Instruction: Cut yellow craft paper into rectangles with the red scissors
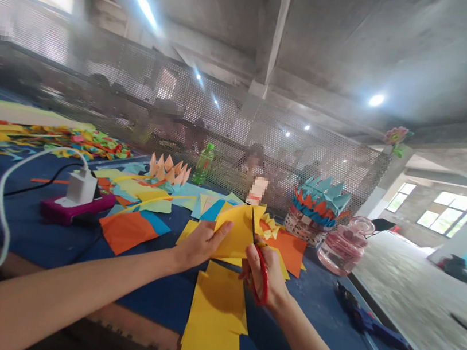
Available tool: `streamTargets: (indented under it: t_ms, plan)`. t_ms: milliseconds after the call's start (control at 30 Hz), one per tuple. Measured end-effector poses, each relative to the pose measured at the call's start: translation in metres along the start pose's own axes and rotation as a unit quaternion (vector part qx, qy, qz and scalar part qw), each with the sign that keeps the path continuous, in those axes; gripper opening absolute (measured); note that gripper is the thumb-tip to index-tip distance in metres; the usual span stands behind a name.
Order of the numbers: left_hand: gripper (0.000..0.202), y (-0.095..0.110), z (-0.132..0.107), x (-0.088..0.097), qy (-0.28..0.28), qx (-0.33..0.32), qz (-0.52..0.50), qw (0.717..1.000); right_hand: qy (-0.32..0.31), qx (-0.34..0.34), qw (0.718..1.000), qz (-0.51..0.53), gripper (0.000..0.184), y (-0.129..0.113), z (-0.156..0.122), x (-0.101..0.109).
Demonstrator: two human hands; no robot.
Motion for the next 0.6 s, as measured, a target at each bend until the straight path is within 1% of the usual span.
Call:
streamTargets:
  t_ms: [100, 267, 367, 467, 600]
  plan:
    - [0.048, 0.003, -0.001, -0.003, -0.017, -0.006, -0.033, 0.999, 0.006, -0.012, 1.0, -0.005, 0.053, -0.001, 0.0, 0.002]
    - [0.049, 0.001, -0.003, -0.008, -0.039, 0.006, -0.041, 0.998, 0.009, -0.004, 1.0, -0.01, 0.053, -0.004, 0.001, 0.005]
    - [0.048, 0.004, -0.004, -0.009, -0.043, 0.001, -0.051, 0.998, 0.006, -0.003, 1.0, -0.003, 0.052, -0.001, 0.002, 0.005]
    - [0.05, 0.005, -0.005, -0.009, -0.045, 0.001, -0.039, 0.998, 0.01, -0.012, 1.0, 0.023, 0.05, 0.004, 0.002, 0.005]
    - [0.049, 0.007, -0.004, -0.006, -0.034, -0.009, -0.025, 0.999, 0.016, -0.032, 0.998, 0.048, 0.049, 0.007, 0.0, 0.003]
Point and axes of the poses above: each hand's wrist, its own z-axis towards the middle knuckle, its own x-axis out of the back of the hand, y = z × x, the point moved 10 cm from there along z, towards the middle knuckle, and after that the axes turned 12 degrees about y, right-handed, at the moved point
